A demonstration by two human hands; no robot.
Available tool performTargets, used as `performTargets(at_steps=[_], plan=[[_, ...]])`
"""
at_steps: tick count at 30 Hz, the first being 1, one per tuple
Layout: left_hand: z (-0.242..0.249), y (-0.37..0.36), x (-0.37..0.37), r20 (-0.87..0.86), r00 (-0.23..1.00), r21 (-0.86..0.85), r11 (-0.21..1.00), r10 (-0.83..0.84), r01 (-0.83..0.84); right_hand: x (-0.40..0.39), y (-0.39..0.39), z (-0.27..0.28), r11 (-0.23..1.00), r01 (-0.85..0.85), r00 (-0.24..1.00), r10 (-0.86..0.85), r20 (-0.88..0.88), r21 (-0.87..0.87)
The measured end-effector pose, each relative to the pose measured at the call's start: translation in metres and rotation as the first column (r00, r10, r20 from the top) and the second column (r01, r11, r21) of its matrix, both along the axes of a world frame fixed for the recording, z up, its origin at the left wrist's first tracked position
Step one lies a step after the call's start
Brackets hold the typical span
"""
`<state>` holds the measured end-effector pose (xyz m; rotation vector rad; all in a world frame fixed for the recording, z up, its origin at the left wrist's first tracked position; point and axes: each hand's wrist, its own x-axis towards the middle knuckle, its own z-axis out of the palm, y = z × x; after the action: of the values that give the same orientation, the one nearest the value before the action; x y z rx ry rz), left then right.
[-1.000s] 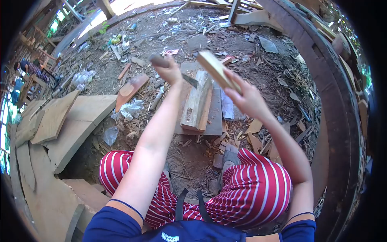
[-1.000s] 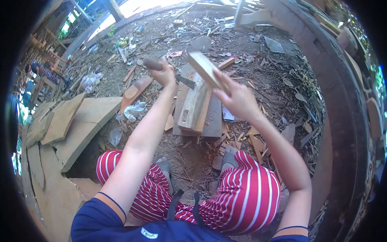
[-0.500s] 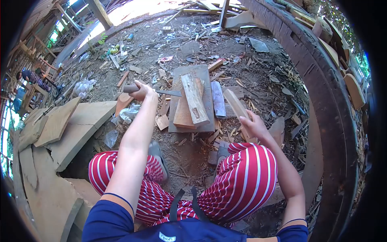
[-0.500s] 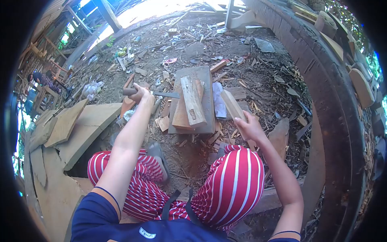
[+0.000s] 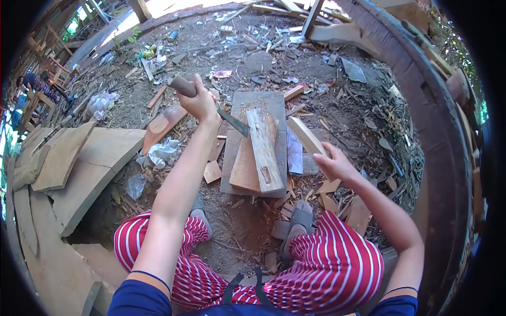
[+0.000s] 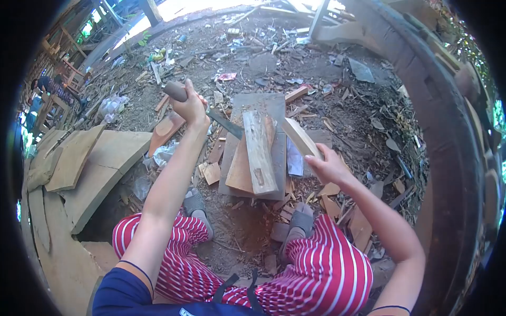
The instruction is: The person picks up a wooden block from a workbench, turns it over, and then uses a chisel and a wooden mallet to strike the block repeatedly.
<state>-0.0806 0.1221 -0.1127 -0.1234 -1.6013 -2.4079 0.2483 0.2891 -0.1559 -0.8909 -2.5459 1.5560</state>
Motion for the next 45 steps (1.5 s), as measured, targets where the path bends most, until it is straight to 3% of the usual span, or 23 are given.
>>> performTargets(at_steps=[2, 5, 8, 10, 16, 20, 23, 24, 26, 28, 35, 37, 45], plan=[[-0.003, 0.008, 0.0, -0.011, 0.996, 0.123, 0.988, -0.087, 0.088, -0.023, 0.004, 0.011, 0.999, -0.011, 0.992, 0.007, 0.126, 0.033], [-0.002, 0.016, -0.003, -0.028, 0.995, 0.118, 0.988, -0.1, 0.102, -0.052, 0.012, -0.003, 1.0, -0.008, 0.995, 0.006, 0.105, 0.014], [-0.009, 0.022, -0.013, -0.034, 0.995, 0.069, 0.993, -0.09, 0.092, -0.078, 0.019, -0.026, 0.992, -0.056, 0.998, 0.051, 0.04, 0.111], [-0.018, 0.026, -0.019, 0.021, 0.995, 0.154, 0.984, -0.098, 0.093, -0.088, 0.019, -0.039, 0.998, -0.005, 0.999, 0.002, 0.042, 0.065], [-0.041, 0.018, -0.017, 0.092, 0.993, 0.128, 0.99, -0.074, 0.062, -0.086, 0.022, -0.076, 0.993, 0.096, 0.993, -0.09, -0.081, 0.075], [-0.039, 0.011, -0.001, 0.049, 0.995, 0.185, 0.98, -0.088, 0.077, -0.088, 0.022, -0.065, 0.993, 0.064, 0.997, -0.06, -0.049, 0.098], [-0.043, 0.008, 0.011, -0.192, 0.977, 0.183, 0.974, -0.095, 0.131, -0.089, 0.022, -0.069, 0.986, 0.07, 0.996, -0.06, -0.074, 0.15], [-0.044, 0.006, 0.015, -0.189, 0.977, 0.182, 0.974, -0.097, 0.132, -0.089, 0.021, -0.068, 0.986, 0.076, 0.994, -0.063, -0.091, 0.148], [-0.043, 0.003, 0.022, -0.306, 0.948, 0.08, 0.99, -0.085, 0.115, -0.088, 0.019, -0.066, 0.986, 0.083, 0.992, -0.067, -0.108, 0.144], [-0.042, 0.004, 0.026, -0.301, 0.95, 0.065, 0.993, -0.079, 0.103, -0.087, 0.016, -0.065, 0.994, 0.081, 0.994, -0.077, -0.072, 0.068], [-0.048, 0.007, 0.017, -0.336, 0.938, 0.099, 0.988, -0.08, 0.119, -0.078, 0.014, -0.07, 0.99, 0.084, 0.995, -0.078, -0.056, 0.115], [-0.047, 0.01, 0.017, -0.335, 0.941, 0.099, 0.991, -0.057, 0.095, -0.078, 0.015, -0.065, 0.997, 0.077, 0.996, -0.076, -0.043, 0.032], [-0.041, 0.011, 0.031, -0.306, 0.948, 0.139, 0.982, -0.081, 0.129, -0.077, 0.022, -0.08, 0.99, 0.099, 0.993, -0.092, -0.08, 0.099]])
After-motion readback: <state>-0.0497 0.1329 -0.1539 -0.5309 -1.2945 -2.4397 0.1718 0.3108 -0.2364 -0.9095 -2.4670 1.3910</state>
